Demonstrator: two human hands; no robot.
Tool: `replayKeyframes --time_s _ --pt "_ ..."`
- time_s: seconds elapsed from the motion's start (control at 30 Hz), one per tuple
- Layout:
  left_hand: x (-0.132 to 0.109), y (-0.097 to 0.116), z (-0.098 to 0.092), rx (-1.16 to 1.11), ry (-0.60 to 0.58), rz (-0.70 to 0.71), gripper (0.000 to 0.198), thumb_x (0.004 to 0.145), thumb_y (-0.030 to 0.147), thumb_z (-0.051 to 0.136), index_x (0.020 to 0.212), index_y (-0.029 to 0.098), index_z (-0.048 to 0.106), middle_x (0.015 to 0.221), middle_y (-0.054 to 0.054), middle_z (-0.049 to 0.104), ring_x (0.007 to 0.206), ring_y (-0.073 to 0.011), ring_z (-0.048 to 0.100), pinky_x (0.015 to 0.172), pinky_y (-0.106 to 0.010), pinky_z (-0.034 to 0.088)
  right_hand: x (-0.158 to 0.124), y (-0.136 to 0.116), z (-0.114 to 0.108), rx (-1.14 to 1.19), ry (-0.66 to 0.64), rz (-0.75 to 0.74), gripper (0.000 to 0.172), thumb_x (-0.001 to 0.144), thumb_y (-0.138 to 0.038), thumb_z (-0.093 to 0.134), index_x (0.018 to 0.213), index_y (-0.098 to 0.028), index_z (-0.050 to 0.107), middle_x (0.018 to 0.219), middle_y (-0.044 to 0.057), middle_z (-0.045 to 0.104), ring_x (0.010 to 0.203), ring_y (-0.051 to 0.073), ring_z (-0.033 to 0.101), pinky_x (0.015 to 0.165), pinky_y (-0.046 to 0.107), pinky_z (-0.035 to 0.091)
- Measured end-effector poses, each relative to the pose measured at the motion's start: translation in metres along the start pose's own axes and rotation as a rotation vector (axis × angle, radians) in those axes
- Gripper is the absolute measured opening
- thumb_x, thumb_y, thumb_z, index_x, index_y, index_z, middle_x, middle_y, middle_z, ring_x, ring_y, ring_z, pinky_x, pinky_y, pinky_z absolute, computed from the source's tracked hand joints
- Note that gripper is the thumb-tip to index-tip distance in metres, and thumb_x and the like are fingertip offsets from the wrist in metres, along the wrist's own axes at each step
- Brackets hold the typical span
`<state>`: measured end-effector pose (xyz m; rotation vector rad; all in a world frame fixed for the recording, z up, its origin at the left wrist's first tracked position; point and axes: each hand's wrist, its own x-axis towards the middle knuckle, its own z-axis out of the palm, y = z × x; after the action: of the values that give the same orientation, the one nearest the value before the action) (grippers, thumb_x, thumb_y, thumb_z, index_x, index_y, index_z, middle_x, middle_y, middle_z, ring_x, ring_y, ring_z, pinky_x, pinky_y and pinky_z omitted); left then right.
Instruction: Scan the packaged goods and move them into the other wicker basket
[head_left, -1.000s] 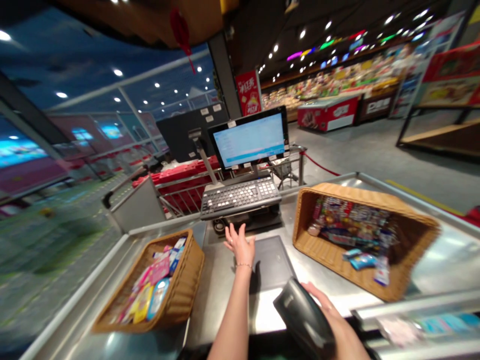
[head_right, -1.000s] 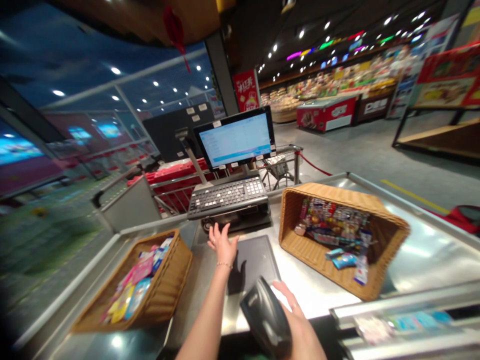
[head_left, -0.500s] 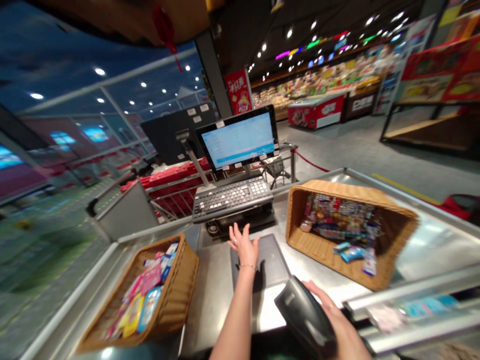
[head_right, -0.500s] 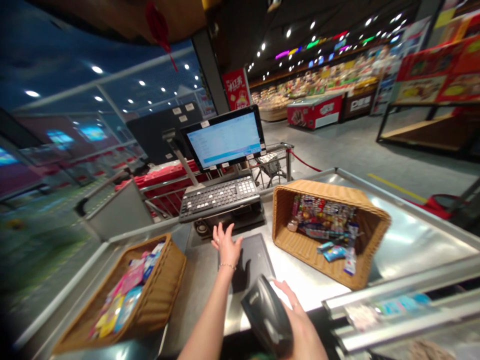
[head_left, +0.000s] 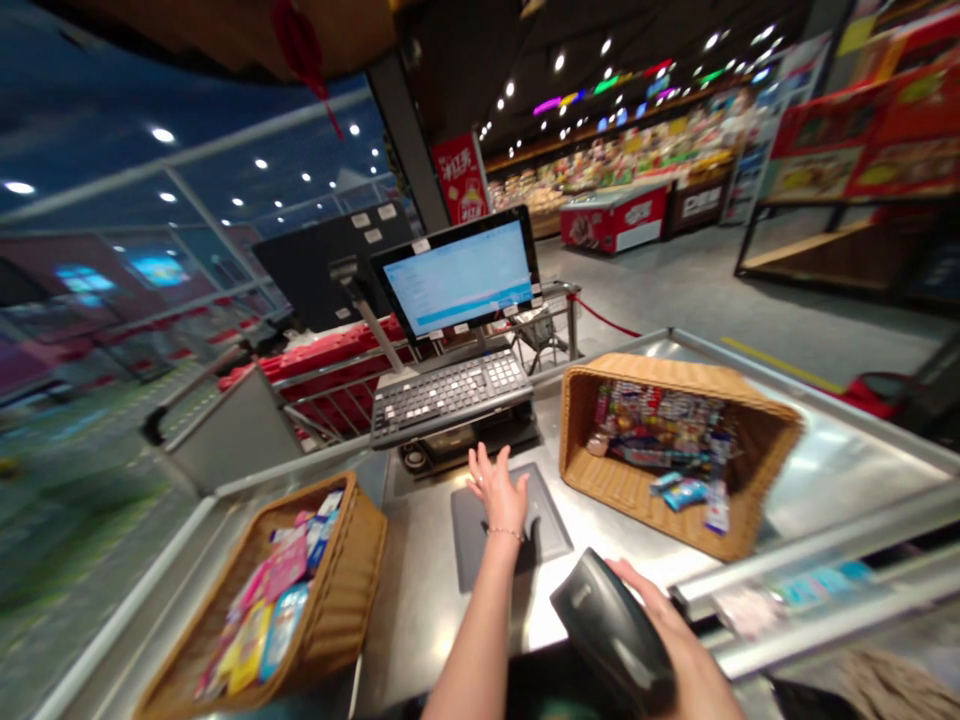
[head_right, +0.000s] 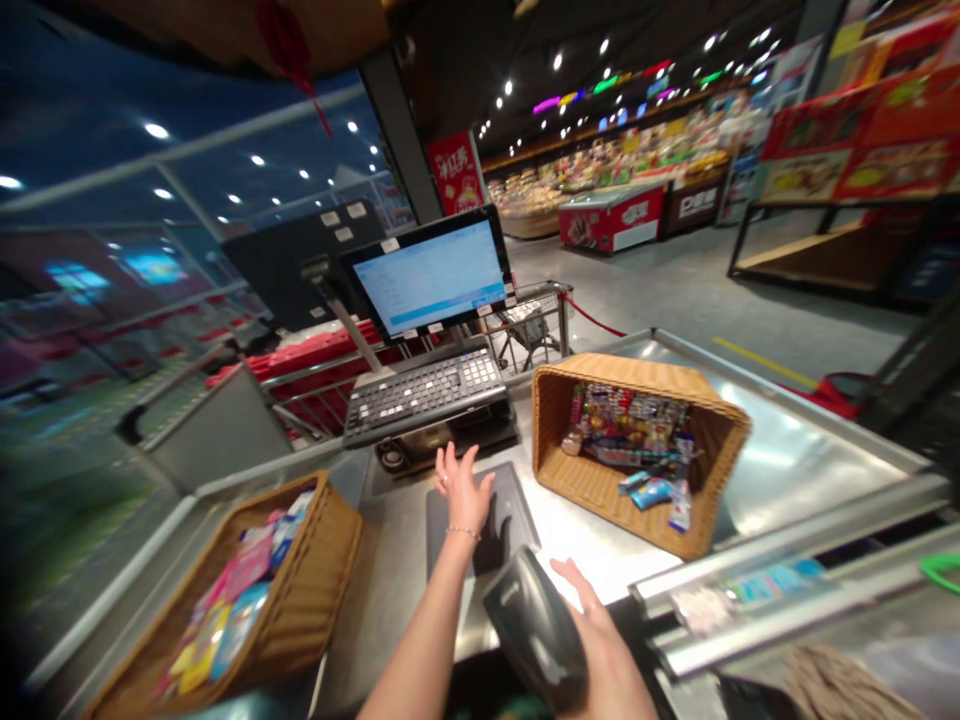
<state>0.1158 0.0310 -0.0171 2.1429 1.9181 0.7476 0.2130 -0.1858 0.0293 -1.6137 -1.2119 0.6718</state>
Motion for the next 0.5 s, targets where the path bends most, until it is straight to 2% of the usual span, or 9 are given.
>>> replayKeyframes --time_s 0.07,0.13,0.23,0.33,0.5 --pt "-0.002 0.003 0.001 -0.005 -0.008 0.014 0.049 0.076 0.025 0.064 0.124 0.028 0.056 0.154 -0.012 0.028 0.145 -0.0322 0.014 0.110 -0.060 0.023 -0.001 0.001 0.000 0.021 0.017 0.015 0.042 0.055 -0.028 0.068 0.097 -0.026 0.077 0.124 0.007 0.068 0.128 0.032 0.052 0.093 0.038 0.054" --pt "-0.004 0.006 0.003 -0.013 -0.017 0.027 0.049 0.076 0.026 0.064 0.125 0.027 0.056 0.154 -0.013 0.027 0.145 -0.0322 0.014 0.110 -0.059 0.023 -0.003 0.001 -0.001 0.023 0.023 0.008 0.043 0.054 -0.028 0.068 0.097 -0.027 0.077 0.123 0.005 0.069 0.127 0.033 0.053 0.092 0.039 0.055" --pt "-0.007 0.011 0.005 -0.029 -0.029 0.043 0.049 0.076 0.025 0.064 0.125 0.027 0.056 0.154 -0.013 0.027 0.145 -0.0322 0.013 0.111 -0.060 0.022 -0.005 0.002 -0.005 -0.016 0.027 -0.009 0.044 0.061 -0.028 0.062 0.101 -0.019 0.076 0.124 0.011 0.068 0.128 0.033 0.052 0.093 0.037 0.054" --pt "-0.010 0.017 0.007 -0.040 -0.044 0.054 0.051 0.075 0.024 0.064 0.125 0.028 0.055 0.154 -0.012 0.027 0.145 -0.0323 0.014 0.111 -0.060 0.022 -0.008 0.002 -0.009 -0.118 -0.031 -0.008 0.046 0.071 -0.029 0.054 0.110 -0.011 0.072 0.127 0.018 0.065 0.127 0.031 0.053 0.094 0.033 0.053" --pt "-0.015 0.026 0.009 -0.061 -0.075 0.060 0.052 0.075 0.024 0.065 0.125 0.028 0.055 0.155 -0.011 0.025 0.145 -0.0311 0.012 0.113 -0.057 0.019 -0.011 0.004 -0.015 -0.194 -0.027 -0.018 0.048 0.070 -0.024 0.055 0.114 -0.011 0.069 0.129 0.018 0.063 0.125 0.028 0.056 0.094 0.030 0.053"
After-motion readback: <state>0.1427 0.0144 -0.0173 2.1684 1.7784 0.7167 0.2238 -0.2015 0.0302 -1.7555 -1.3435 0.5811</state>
